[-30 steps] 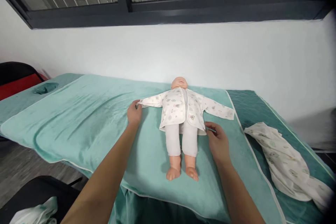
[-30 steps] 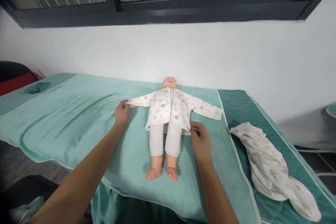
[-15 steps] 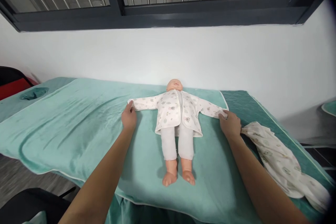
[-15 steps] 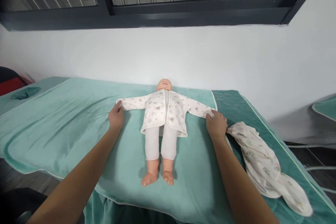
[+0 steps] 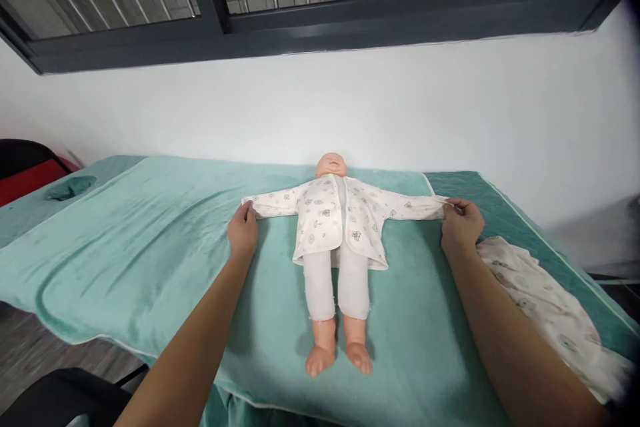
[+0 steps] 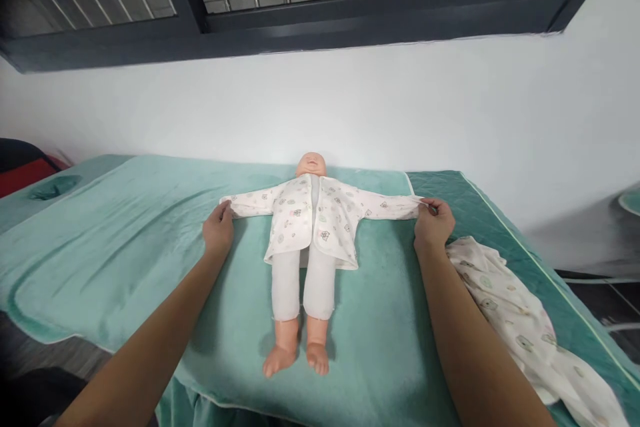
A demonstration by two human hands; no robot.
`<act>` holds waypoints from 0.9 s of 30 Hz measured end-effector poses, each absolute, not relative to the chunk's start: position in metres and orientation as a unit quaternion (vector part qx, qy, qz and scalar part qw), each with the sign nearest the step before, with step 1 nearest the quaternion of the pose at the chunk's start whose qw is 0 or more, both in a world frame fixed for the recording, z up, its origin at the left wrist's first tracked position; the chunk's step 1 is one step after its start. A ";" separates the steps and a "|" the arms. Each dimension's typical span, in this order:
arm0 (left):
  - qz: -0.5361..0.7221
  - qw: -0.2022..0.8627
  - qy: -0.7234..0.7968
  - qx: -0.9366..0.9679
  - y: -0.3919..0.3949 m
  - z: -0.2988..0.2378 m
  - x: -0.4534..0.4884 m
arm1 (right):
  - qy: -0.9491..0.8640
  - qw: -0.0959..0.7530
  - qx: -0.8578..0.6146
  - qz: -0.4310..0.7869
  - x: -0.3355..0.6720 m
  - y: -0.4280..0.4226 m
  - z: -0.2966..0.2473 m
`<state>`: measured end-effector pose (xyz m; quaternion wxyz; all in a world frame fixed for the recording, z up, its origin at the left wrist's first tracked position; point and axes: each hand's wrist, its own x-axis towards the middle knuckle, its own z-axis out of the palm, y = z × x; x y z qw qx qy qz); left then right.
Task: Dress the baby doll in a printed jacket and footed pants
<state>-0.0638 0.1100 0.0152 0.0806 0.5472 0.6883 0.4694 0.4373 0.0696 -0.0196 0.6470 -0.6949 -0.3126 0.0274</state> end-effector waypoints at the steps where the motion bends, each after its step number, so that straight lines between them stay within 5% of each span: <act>1: 0.466 0.078 0.689 0.549 0.110 0.015 -0.064 | -0.311 0.653 -0.690 0.027 0.438 0.071 -0.021; 18: 0.471 0.040 0.695 0.541 0.103 0.016 -0.067 | -0.531 0.515 -0.672 -0.043 0.374 0.016 -0.007; 23: 0.495 -0.002 0.648 0.579 0.082 0.019 -0.052 | -0.617 0.494 -0.612 0.015 0.322 -0.024 0.002; 27: 0.453 0.071 0.607 0.649 0.049 0.015 -0.029 | -0.649 0.479 -0.584 0.096 0.286 -0.055 0.005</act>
